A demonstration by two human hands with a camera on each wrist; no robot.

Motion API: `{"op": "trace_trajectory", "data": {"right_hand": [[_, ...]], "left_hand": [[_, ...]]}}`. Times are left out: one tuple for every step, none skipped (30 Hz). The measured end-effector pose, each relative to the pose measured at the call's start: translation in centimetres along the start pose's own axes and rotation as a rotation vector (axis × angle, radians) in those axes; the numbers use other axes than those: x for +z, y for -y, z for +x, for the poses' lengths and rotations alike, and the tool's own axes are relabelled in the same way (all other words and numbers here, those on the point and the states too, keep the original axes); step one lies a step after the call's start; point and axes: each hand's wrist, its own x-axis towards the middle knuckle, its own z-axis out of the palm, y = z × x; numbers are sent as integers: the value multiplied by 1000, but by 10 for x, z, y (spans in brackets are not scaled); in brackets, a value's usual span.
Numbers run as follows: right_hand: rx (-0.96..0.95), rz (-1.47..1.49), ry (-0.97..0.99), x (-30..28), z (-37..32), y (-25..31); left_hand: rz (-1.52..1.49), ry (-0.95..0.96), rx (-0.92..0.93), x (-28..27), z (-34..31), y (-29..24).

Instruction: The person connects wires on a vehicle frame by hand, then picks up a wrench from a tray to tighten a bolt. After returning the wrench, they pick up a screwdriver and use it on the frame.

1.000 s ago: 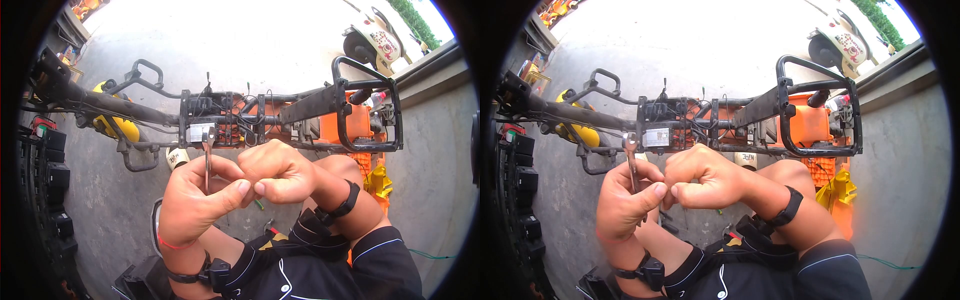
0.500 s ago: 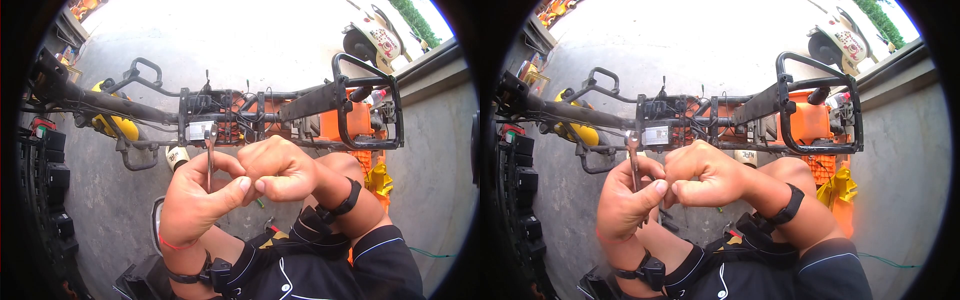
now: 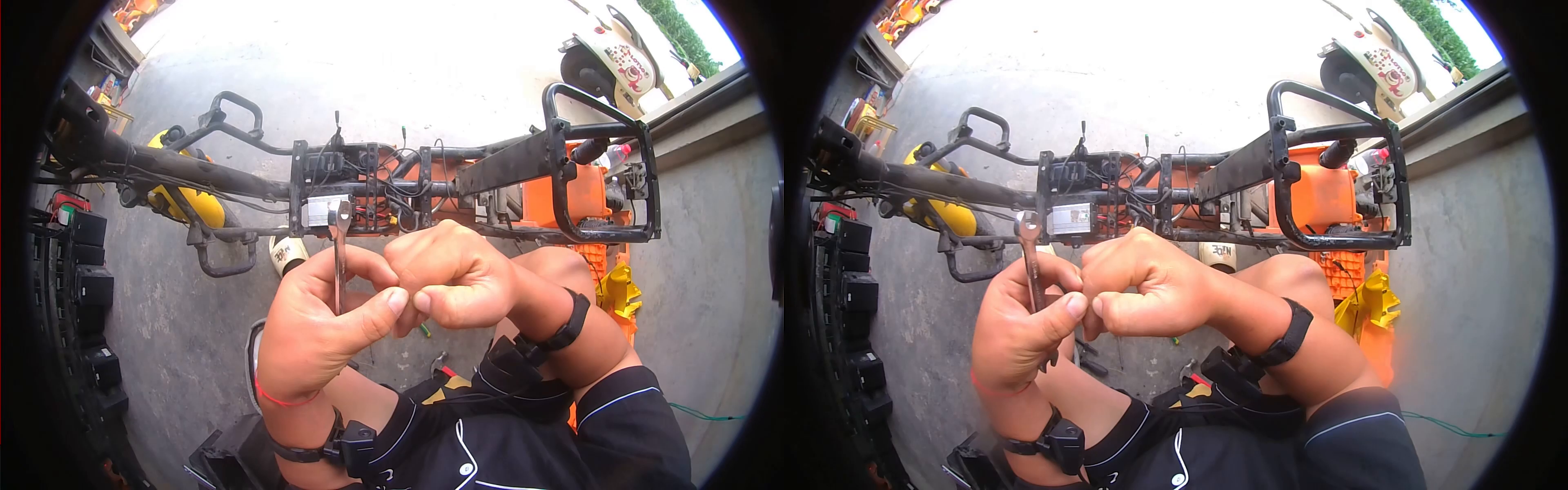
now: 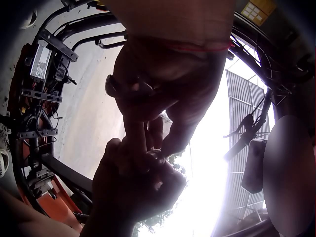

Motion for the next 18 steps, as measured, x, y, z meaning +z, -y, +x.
{"op": "trace_trajectory", "data": {"right_hand": [[0,0,0,0,0,0],[4,1,-2,0,0,-1],[8,1,-4,0,-1,-1],[8,1,-4,0,0,-1],[12,2,-2,0,0,0],[15,3,-1,0,0,0],[15,3,-2,0,0,0],[14,4,-2,1,0,0],[13,5,-1,1,0,0],[14,5,-2,0,0,0],[38,-1,5,-1,0,1],[62,-6,12,-1,0,2],[63,-6,12,-1,0,0],[40,1,9,0,0,-2],[17,8,6,1,-1,-4],[18,9,6,1,0,-4],[21,9,8,1,0,-3],[24,8,9,1,0,-3]], "left_hand": [[16,0,5,0,0,0],[32,-1,10,0,0,0],[32,-1,9,0,0,0],[50,-21,14,1,0,1],[67,-40,18,1,0,1],[67,-40,17,1,0,1],[68,-37,18,1,0,0],[68,-35,20,1,0,0],[68,-35,19,1,0,0],[67,-28,20,0,0,0],[66,-21,21,0,-1,0],[66,-21,21,0,-1,-1],[74,-19,22,-1,-1,-1],[82,-17,23,-1,-1,-1],[81,-18,23,-2,-1,-1],[59,0,26,-2,-1,-1],[36,17,29,-3,-1,-1],[36,17,28,-3,-1,-1]]}}
